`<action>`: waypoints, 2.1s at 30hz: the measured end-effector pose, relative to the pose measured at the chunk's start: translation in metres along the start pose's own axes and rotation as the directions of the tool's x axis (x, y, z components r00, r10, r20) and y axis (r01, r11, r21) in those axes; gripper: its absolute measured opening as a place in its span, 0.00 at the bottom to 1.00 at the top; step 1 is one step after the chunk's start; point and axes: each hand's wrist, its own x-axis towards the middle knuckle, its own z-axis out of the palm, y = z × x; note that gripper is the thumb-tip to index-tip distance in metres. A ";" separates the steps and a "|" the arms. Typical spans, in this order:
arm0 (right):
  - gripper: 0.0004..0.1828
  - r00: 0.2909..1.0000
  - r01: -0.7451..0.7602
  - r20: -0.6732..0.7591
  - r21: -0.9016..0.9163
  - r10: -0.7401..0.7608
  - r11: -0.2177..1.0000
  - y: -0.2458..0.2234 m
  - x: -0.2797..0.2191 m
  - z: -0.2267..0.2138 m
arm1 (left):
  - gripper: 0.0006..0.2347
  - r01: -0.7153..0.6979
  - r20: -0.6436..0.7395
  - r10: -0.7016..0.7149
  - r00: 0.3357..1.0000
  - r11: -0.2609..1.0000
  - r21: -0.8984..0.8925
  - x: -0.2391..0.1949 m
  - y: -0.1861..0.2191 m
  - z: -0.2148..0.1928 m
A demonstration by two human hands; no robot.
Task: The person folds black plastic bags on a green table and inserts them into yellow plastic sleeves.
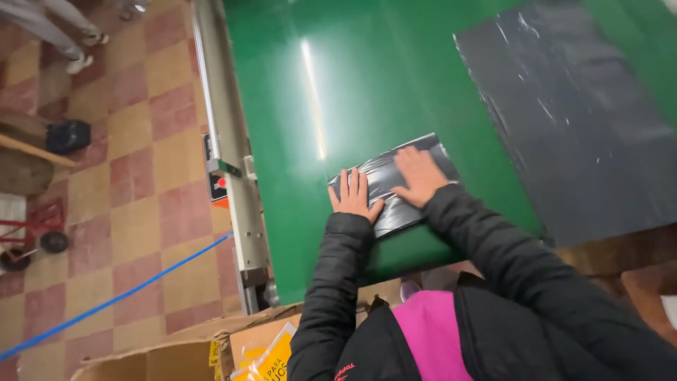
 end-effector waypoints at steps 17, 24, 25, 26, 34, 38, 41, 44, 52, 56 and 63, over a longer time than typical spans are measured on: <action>0.24 0.870 -0.461 0.420 0.511 0.258 0.725 -0.076 -0.168 -0.009 | 0.07 -0.194 0.194 0.698 0.689 0.436 -0.879 -0.020 0.036 -0.051; 0.18 0.600 -0.295 0.480 0.877 0.640 -0.381 0.029 -0.204 0.051 | 0.13 -0.006 0.272 0.443 0.854 0.532 -0.847 0.010 -0.016 0.096; 0.18 0.589 -0.309 0.560 0.822 0.583 -0.478 0.023 -0.201 0.031 | 0.15 0.110 0.260 0.190 0.947 0.568 -0.815 -0.001 -0.016 0.092; 0.18 0.576 -0.322 0.633 0.757 0.517 -0.569 0.018 -0.198 0.011 | 0.18 0.232 0.230 -0.077 0.970 0.574 -0.785 -0.011 -0.016 0.089; 0.20 0.386 -0.725 0.742 0.611 0.548 -0.318 0.104 -0.399 -0.035 | 0.34 -0.175 -0.164 0.130 0.978 0.935 -0.307 0.000 0.162 -0.051; 0.19 0.420 -0.689 0.412 0.724 0.809 -0.011 0.143 -0.442 -0.040 | 0.41 -0.629 0.119 0.662 0.740 0.744 -0.227 -0.002 0.311 -0.064; 0.17 0.421 -0.521 0.257 0.854 0.870 0.000 0.136 -0.429 -0.071 | 0.29 -0.719 -0.095 0.713 0.695 0.693 -0.057 0.015 0.360 -0.017; 0.14 0.499 -0.703 0.082 0.620 0.863 0.348 0.169 -0.464 -0.077 | 0.20 -0.800 -0.108 0.805 0.584 0.548 -0.243 0.031 0.367 0.020; 0.26 0.670 -0.410 -0.467 0.416 0.578 0.812 0.249 -0.341 -0.306 | 0.13 -0.166 0.052 0.501 0.864 0.379 -0.910 0.090 0.372 -0.042; 0.25 0.771 -0.635 0.237 0.351 0.591 0.688 0.367 -0.320 -0.291 | 0.05 0.145 0.151 -0.008 0.988 0.338 -0.930 0.139 0.337 0.015; 0.36 0.711 -0.702 0.016 0.074 0.703 0.708 0.491 -0.117 -0.209 | 0.16 0.026 -0.065 -0.163 0.984 0.498 -0.867 0.203 0.287 0.154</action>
